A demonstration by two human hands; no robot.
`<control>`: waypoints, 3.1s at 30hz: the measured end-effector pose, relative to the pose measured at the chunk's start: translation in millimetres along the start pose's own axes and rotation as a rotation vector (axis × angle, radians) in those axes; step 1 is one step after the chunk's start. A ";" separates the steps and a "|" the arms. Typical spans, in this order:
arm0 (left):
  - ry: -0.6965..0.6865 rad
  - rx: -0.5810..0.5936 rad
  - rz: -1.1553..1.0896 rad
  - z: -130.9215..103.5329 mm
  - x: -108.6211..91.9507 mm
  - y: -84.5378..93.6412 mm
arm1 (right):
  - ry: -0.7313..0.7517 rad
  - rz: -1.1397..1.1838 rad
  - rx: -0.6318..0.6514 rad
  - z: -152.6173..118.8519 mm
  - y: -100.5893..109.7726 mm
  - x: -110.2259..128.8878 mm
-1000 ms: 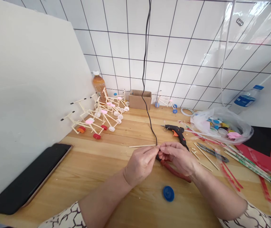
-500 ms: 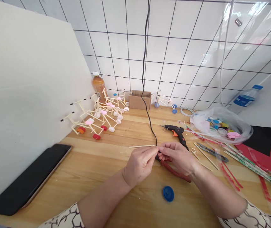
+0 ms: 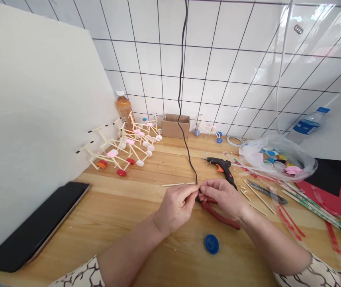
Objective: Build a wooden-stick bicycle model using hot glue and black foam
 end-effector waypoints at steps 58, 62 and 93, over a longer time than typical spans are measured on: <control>-0.014 -0.041 -0.207 5.3 -5.0 4.9 | -0.044 0.074 0.119 0.2 -3.1 0.1; -0.030 -0.030 -0.181 5.4 -5.4 4.7 | -0.042 0.069 0.124 -0.5 -2.3 -0.3; 0.461 0.080 -0.274 -8.7 30.9 -13.2 | 0.173 -0.724 -0.155 -5.4 -1.1 13.3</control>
Point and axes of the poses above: each hand's wrist, its own z-axis towards the middle knuckle, its own y-axis out of the back of the hand, x = y × z, the point moved 8 cm from there along z, towards the middle knuckle, and after that the axes turned 12 degrees about -y, right-handed, at the moved point
